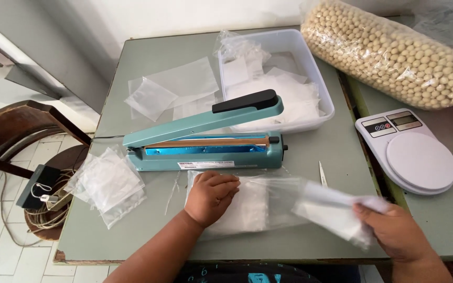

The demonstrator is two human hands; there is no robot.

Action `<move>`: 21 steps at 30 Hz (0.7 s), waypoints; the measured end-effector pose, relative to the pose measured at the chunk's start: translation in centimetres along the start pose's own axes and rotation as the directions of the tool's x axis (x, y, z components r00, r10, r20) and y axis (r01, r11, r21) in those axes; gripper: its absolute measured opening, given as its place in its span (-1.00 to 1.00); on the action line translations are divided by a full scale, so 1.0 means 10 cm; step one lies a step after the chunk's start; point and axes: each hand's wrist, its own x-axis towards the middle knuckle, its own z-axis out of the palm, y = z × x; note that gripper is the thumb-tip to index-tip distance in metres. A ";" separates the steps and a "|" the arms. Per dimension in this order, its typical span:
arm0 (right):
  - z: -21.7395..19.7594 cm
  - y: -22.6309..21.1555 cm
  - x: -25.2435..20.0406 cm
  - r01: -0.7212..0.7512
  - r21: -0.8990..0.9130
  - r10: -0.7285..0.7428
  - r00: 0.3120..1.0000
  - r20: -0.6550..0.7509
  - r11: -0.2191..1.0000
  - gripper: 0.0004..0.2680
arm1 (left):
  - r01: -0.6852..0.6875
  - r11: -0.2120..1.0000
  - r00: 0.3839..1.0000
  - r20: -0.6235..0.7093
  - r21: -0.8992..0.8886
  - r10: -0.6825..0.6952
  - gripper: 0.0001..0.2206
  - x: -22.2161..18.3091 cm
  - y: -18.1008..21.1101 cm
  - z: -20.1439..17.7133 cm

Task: Trimming and heat-sealing small plastic bags at a workstation for food packaging.

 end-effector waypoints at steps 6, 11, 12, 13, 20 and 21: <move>0.28 -0.14 0.04 -0.134 -0.353 0.183 0.977 0.110 0.926 -0.79 | -0.053 0.994 0.998 0.040 -0.091 0.057 -0.87 0.04 0.05 -0.08; 0.25 0.07 0.33 -0.251 0.026 0.232 0.925 0.302 0.968 -0.88 | -0.131 0.980 0.982 0.113 -0.149 0.149 -0.85 0.07 0.08 -0.16; 0.34 0.04 0.28 -0.252 0.023 0.233 0.924 0.302 0.968 -0.88 | -0.129 0.980 0.983 0.111 -0.150 0.146 -0.85 0.07 0.09 -0.17; 0.44 0.02 0.23 -0.256 0.003 0.244 0.928 0.282 0.967 -0.84 | -0.128 0.979 0.983 0.107 -0.157 0.146 -0.86 0.08 0.11 -0.17; 1.02 -0.15 -0.10 -0.398 0.082 0.370 0.898 0.236 0.914 -0.83 | -0.098 0.984 0.982 0.148 -0.149 0.120 -0.86 0.05 0.10 -0.15; 1.04 -0.10 -0.11 -0.400 0.080 0.373 0.898 0.235 0.913 -0.83 | -0.095 0.984 0.982 0.149 -0.150 0.118 -0.86 0.05 0.12 -0.15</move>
